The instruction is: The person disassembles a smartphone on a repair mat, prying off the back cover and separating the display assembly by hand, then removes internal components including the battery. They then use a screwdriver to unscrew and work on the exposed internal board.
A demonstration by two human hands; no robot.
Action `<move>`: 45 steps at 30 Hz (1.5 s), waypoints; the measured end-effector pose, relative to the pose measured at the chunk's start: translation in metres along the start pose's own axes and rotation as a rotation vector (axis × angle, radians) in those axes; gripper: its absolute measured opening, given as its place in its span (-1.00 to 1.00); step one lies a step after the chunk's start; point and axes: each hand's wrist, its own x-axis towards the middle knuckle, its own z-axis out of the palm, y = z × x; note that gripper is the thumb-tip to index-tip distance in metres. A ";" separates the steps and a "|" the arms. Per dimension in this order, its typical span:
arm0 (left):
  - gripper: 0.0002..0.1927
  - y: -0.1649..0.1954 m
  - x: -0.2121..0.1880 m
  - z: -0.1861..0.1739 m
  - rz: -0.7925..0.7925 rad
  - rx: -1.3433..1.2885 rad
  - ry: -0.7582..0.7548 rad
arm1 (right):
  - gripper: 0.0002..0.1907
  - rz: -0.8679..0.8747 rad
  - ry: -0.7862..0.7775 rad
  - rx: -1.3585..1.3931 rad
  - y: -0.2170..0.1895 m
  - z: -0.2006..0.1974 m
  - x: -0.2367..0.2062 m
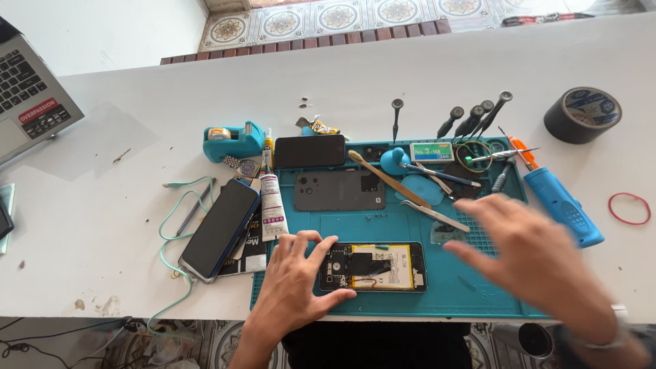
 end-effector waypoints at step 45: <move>-0.73 -0.034 0.140 -0.019 0.418 0.155 0.404 | -0.64 0.484 -0.197 -0.008 0.107 0.011 0.114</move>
